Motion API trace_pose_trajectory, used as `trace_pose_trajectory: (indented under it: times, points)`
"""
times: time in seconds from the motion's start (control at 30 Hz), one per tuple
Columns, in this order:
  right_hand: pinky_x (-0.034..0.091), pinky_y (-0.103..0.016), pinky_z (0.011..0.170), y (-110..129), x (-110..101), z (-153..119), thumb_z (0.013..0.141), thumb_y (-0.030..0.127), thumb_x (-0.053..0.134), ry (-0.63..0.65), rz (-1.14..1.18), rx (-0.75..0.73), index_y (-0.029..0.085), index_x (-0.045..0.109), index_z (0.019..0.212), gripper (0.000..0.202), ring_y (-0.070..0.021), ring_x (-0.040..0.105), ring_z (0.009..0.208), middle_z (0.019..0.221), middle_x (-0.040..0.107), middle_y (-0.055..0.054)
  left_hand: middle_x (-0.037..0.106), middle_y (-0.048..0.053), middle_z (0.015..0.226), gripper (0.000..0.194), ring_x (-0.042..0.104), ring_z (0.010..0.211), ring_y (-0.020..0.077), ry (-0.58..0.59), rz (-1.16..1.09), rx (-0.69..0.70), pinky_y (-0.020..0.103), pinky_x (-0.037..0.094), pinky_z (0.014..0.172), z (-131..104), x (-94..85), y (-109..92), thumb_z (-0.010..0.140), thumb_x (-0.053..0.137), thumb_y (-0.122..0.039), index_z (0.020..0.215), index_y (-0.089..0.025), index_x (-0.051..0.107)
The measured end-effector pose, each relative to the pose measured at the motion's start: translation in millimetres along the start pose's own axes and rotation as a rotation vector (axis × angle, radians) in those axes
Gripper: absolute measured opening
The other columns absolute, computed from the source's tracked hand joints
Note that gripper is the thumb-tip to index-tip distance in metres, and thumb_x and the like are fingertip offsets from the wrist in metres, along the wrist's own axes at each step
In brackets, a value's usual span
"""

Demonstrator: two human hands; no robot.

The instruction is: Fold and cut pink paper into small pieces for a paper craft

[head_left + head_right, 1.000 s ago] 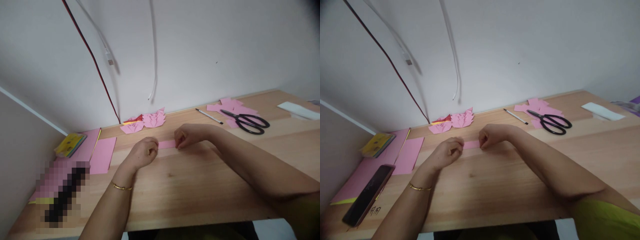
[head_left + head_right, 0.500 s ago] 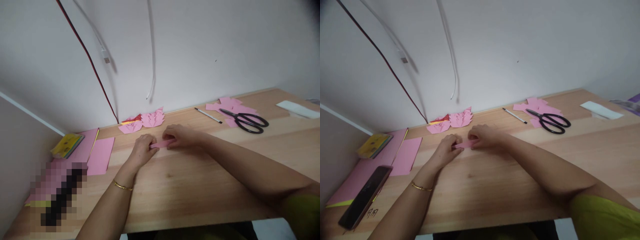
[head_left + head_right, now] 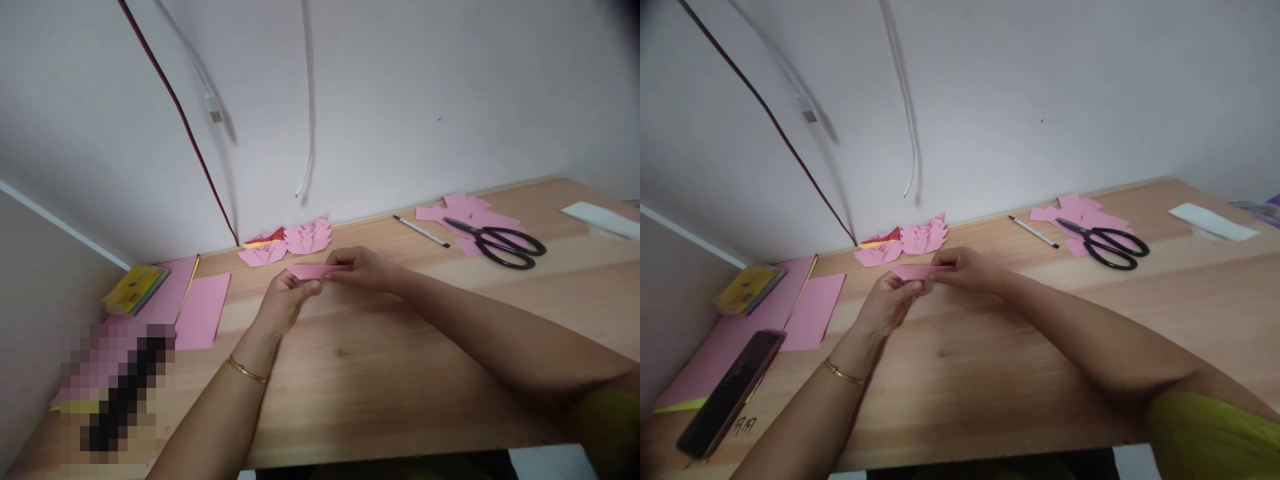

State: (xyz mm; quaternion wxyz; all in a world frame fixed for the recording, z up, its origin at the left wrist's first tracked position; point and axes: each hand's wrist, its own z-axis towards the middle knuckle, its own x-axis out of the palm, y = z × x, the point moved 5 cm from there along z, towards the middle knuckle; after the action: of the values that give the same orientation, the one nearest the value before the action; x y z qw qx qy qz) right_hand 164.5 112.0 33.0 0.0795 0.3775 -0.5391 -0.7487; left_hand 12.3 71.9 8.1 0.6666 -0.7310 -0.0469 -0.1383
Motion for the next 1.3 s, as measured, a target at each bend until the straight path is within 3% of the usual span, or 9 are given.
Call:
trace_pose_trajectory:
  times: [0.13,0.33,0.77,1.0,1.2,1.3]
  points:
    - [0.035,-0.022,0.059,5,5,-1,0.08,0.042,0.058,0.002,0.022,-0.016,0.014,0.061,0.08,0.028,-0.0116,0.049,0.068,0.072,0.057,-0.001,0.066,0.003,0.068,0.019,0.057,0.064,0.0112,-0.063,0.031,0.021,0.027,0.045,0.067,1,-0.5,4,0.063,0.077,-0.023,0.075,-0.011,0.068]
    - [0.035,-0.023,0.057,10,4,-2,0.081,0.037,0.057,-0.077,0.108,-0.069,0.015,0.057,0.075,0.023,-0.0105,0.046,0.063,0.067,0.054,0.0,0.064,0.002,0.065,0.017,0.056,0.062,0.011,-0.088,0.085,0.028,0.025,0.044,0.063,2,-6.5,5,0.064,0.077,-0.024,0.073,-0.012,0.068]
    - [0.035,-0.023,0.057,8,6,-2,0.085,0.034,0.051,-0.011,0.11,-0.045,0.015,0.056,0.077,0.021,-0.0103,0.047,0.062,0.066,0.052,0.001,0.063,0.001,0.061,0.022,0.057,0.059,0.0112,-0.149,0.066,0.01,0.027,0.047,0.065,0,-5.7,5,0.063,0.078,-0.028,0.072,-0.012,0.067]
    - [0.036,-0.023,0.057,7,5,-1,0.084,0.036,0.053,0.003,0.128,-0.058,0.015,0.055,0.073,0.023,-0.0104,0.046,0.062,0.066,0.052,0.001,0.065,0.006,0.065,0.032,0.058,0.058,0.0114,-0.101,0.0,-0.003,0.026,0.046,0.062,0,-0.8,4,0.078,0.063,-0.041,0.071,-0.009,0.067]
    - [0.039,-0.024,0.059,9,6,-2,0.085,0.036,0.053,-0.037,0.076,-0.063,0.015,0.058,0.078,0.022,-0.0116,0.051,0.065,0.069,0.057,-0.001,0.069,0.004,0.072,0.022,0.06,0.062,0.011,-0.078,0.024,0.003,0.025,0.048,0.064,0,-0.1,7,0.065,0.077,-0.023,0.082,-0.012,0.069]
    - [0.042,-0.025,0.063,13,2,-3,0.082,0.033,0.057,-0.163,0.007,-0.157,0.016,0.056,0.08,0.018,-0.0128,0.051,0.069,0.074,0.058,-0.002,0.07,0.006,0.076,0.021,0.061,0.064,0.0123,-0.091,-0.004,-0.005,0.027,0.05,0.066,0,-0.4,7,0.065,0.077,-0.022,0.081,-0.011,0.07]
